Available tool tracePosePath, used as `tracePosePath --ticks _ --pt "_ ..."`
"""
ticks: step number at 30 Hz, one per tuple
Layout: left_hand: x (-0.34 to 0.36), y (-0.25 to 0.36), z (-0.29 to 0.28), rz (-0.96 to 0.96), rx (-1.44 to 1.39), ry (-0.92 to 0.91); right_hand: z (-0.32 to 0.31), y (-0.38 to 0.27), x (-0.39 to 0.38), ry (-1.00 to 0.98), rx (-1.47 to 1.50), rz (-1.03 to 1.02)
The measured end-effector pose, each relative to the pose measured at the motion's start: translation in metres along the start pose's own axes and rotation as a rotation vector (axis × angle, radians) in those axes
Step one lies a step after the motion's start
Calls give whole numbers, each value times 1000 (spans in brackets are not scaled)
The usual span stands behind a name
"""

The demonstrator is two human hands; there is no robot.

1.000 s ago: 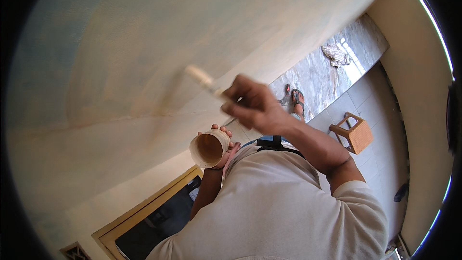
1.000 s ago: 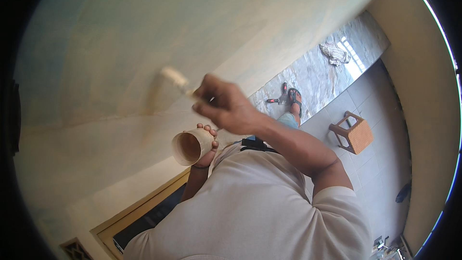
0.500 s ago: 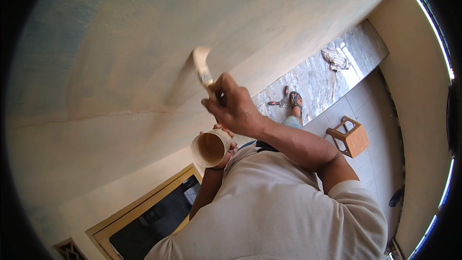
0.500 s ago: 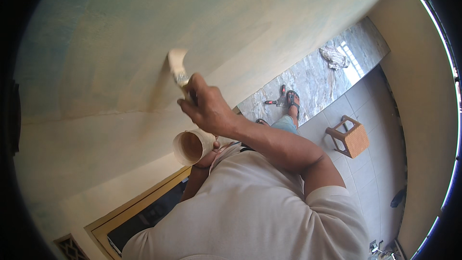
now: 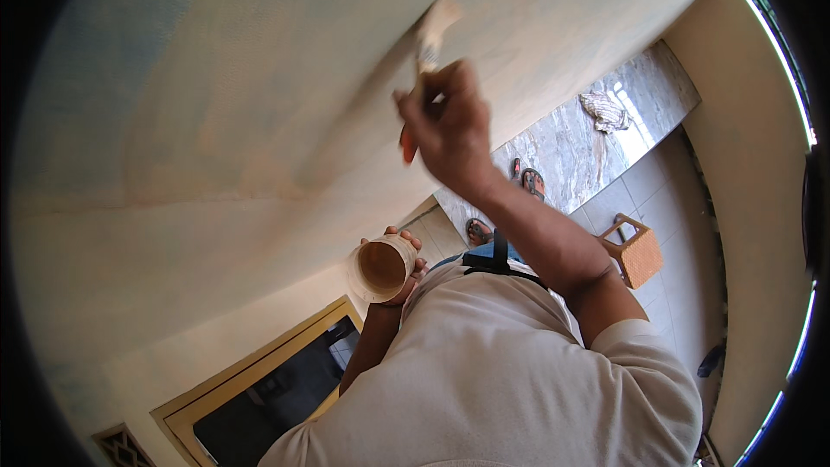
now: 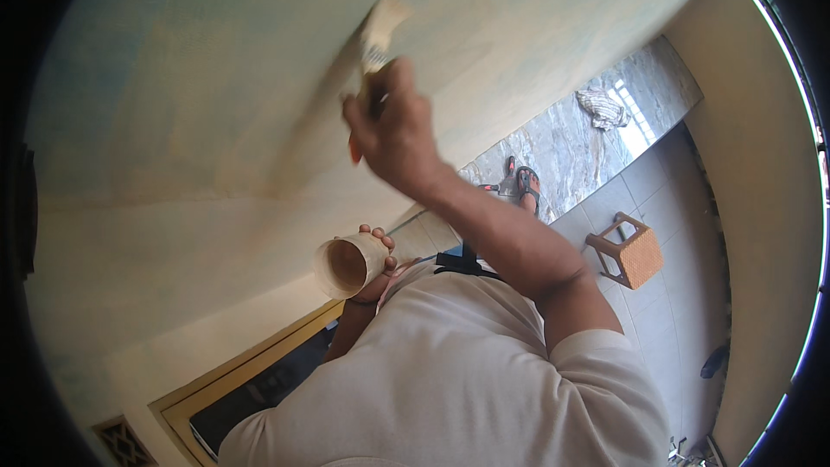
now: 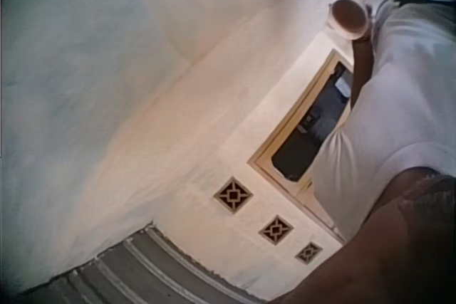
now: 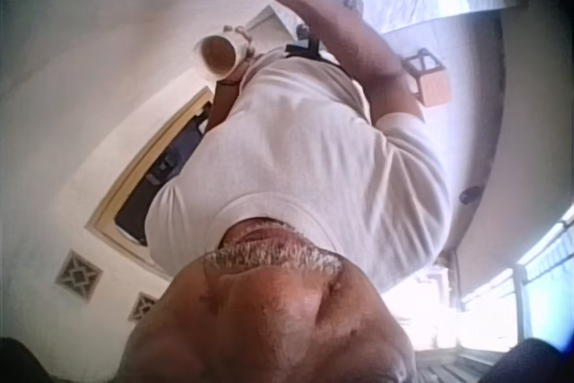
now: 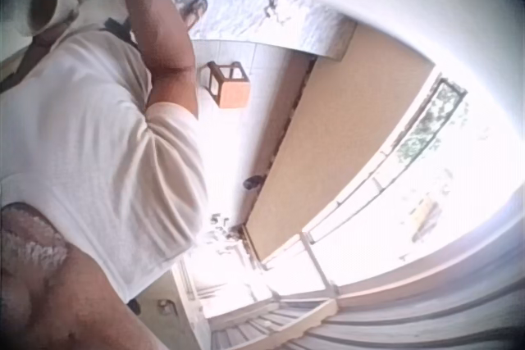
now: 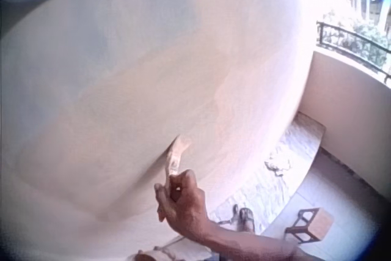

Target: The person paints a ceiling using a paintbrush and a small container of paint. They repeatedly dip the brush into the container and apply paint in long strokes along a visible crack and surrounding area.

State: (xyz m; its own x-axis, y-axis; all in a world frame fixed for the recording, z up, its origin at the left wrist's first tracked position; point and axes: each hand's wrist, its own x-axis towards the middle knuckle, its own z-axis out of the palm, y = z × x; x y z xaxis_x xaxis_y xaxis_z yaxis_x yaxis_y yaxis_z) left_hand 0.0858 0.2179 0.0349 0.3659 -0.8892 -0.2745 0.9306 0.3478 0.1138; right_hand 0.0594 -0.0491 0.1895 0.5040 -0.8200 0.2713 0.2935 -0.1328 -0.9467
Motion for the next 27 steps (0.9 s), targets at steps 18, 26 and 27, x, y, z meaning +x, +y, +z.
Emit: tracePosePath --ticks 18,26,27 --pt "0 2 5 -8 -3 -25 -1 -23 -29 -253 -56 61" --pt "-1 2 -13 47 10 38 -58 -20 -53 -201 369 99" --pt "-1 2 -17 37 7 7 -68 -22 -46 -201 446 161"
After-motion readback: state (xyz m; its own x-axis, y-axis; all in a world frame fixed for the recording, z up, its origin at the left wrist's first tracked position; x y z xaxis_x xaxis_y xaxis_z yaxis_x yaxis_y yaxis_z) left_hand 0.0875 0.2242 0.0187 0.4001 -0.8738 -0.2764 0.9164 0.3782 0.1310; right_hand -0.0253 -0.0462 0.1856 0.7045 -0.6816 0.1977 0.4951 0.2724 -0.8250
